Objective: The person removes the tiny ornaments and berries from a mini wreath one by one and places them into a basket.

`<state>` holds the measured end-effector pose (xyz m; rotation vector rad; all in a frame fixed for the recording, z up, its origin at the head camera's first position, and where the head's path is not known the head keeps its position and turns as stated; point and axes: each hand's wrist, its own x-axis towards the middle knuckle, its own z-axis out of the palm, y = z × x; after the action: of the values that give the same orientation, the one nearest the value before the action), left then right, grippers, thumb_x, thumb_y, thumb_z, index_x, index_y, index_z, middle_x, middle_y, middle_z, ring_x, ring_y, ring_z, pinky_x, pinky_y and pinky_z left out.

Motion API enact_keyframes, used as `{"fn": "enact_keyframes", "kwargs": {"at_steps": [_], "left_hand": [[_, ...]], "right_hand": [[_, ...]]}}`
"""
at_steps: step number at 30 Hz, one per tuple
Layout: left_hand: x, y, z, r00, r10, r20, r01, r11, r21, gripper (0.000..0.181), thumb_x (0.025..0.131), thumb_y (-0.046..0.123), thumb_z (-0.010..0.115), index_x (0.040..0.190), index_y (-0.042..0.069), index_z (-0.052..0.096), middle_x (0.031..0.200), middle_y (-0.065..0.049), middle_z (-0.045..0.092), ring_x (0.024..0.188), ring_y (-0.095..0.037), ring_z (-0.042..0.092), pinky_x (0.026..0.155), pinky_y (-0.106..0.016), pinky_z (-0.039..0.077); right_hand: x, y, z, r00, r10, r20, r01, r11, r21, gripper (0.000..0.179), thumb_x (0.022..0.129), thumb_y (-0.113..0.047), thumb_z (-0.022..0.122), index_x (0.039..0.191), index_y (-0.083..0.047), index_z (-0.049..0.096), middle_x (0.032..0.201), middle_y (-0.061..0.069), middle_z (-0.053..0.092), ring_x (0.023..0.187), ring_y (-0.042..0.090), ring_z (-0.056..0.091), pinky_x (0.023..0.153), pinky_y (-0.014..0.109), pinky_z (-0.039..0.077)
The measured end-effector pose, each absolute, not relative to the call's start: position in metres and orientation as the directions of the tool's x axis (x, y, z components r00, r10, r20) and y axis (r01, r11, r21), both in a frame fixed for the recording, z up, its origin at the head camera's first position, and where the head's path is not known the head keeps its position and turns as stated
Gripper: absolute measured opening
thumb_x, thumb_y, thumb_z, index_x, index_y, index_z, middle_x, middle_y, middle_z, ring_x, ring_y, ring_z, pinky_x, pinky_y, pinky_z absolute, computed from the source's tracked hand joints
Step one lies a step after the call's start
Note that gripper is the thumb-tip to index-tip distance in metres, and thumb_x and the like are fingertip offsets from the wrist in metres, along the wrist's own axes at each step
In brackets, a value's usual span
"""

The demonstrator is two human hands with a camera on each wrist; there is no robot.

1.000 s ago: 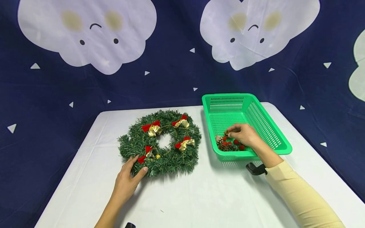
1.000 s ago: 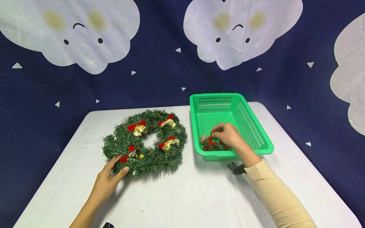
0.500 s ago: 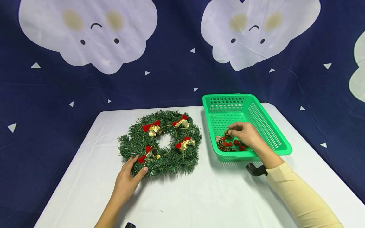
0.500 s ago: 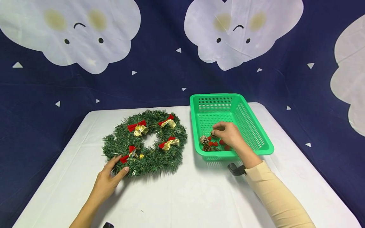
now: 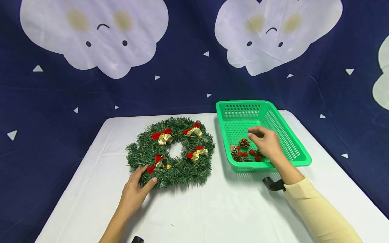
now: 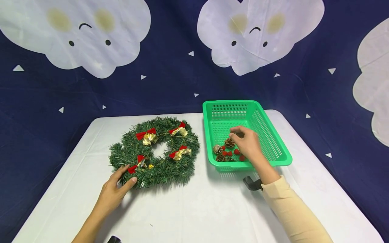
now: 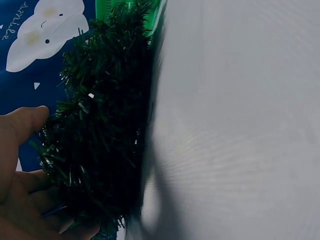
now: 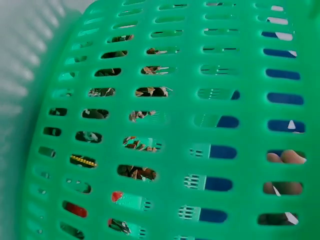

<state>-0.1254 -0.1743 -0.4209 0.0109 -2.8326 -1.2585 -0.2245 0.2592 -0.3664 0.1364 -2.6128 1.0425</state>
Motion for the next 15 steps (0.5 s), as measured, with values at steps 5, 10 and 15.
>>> {"fn": "enact_keyframes", "kwargs": {"at_steps": [5,10,15], "left_hand": [[-0.125,-0.175,-0.417,-0.999,-0.022,0.036,0.012,0.673,0.739,0.069,0.091,0.05,0.055,0.146,0.014,0.035,0.154,-0.025,0.022,0.136,-0.052,0.026,0.105,-0.071,0.021],[-0.125,-0.176,-0.416,-0.998,-0.025,0.059,0.028,0.657,0.753,0.068,0.091,0.048,0.056,0.146,0.014,0.036,0.154,-0.023,0.024,0.137,-0.05,0.026,0.106,-0.07,0.021],[-0.125,-0.176,-0.413,-0.991,-0.033,0.13,0.077,0.65,0.756,0.063,0.092,0.041,0.058,0.143,0.011,0.04,0.153,-0.022,0.028,0.139,-0.046,0.027,0.106,-0.069,0.021]], "right_hand": [[-0.215,0.256,-0.366,-0.899,0.05,0.434,-0.259,0.739,-0.622,0.028,0.092,-0.027,0.061,0.112,-0.009,0.067,0.103,0.011,0.071,0.091,0.025,0.063,0.078,0.042,0.05],[-0.205,0.251,-0.365,-0.863,0.055,0.502,-0.293,0.755,-0.587,0.024,0.09,-0.022,0.064,0.11,-0.009,0.068,0.103,0.01,0.07,0.091,0.025,0.063,0.074,0.033,0.047],[-0.195,0.245,-0.367,-0.825,0.069,0.56,-0.331,0.746,-0.579,0.021,0.086,-0.015,0.067,0.105,-0.008,0.07,0.1,0.012,0.07,0.089,0.027,0.063,0.073,0.026,0.043]]}}
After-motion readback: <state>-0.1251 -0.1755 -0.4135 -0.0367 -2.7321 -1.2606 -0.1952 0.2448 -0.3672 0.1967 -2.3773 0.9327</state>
